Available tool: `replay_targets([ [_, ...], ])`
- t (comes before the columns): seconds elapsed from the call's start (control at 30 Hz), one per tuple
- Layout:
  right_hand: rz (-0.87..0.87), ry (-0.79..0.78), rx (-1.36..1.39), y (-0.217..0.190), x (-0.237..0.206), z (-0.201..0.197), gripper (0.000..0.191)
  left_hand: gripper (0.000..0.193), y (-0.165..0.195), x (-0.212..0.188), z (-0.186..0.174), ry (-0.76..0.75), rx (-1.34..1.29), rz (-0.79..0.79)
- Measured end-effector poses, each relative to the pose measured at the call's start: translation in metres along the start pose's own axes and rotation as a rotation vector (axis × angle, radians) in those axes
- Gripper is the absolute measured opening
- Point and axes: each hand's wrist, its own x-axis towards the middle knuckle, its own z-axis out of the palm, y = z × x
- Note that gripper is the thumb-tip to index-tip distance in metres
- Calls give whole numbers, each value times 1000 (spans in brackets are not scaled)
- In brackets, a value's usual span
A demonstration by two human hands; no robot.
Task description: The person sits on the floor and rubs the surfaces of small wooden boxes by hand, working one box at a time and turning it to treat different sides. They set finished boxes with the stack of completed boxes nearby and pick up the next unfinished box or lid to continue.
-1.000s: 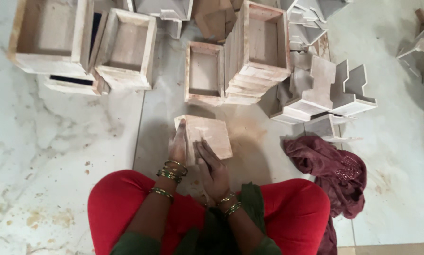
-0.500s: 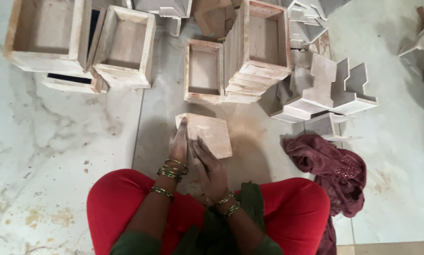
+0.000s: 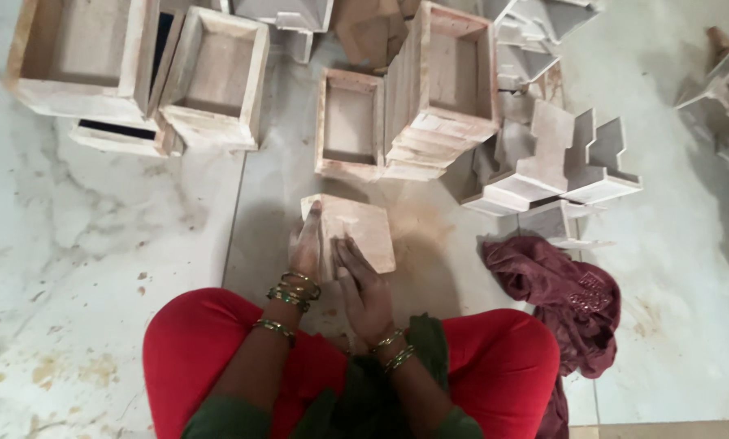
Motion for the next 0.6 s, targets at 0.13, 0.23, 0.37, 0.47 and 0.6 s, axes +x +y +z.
replay_targets([
  [0.13,48,33,-122,4,14,3,41,53,5,-4,-2,102,134,69],
  [0.23,427,79,-338,27,38,-25,40,50,4,-3,2,118,141,83],
  [0.37,397,4,-281,28,45,-39,39,47,0,3,9,84,149,156],
  [0.47,19,-21,-16,2,23,-12,40,45,-1,4,8,42,67,111],
  [0.6,-1,20,-68,-10,12,15,40,48,1,0,-1,96,77,64],
])
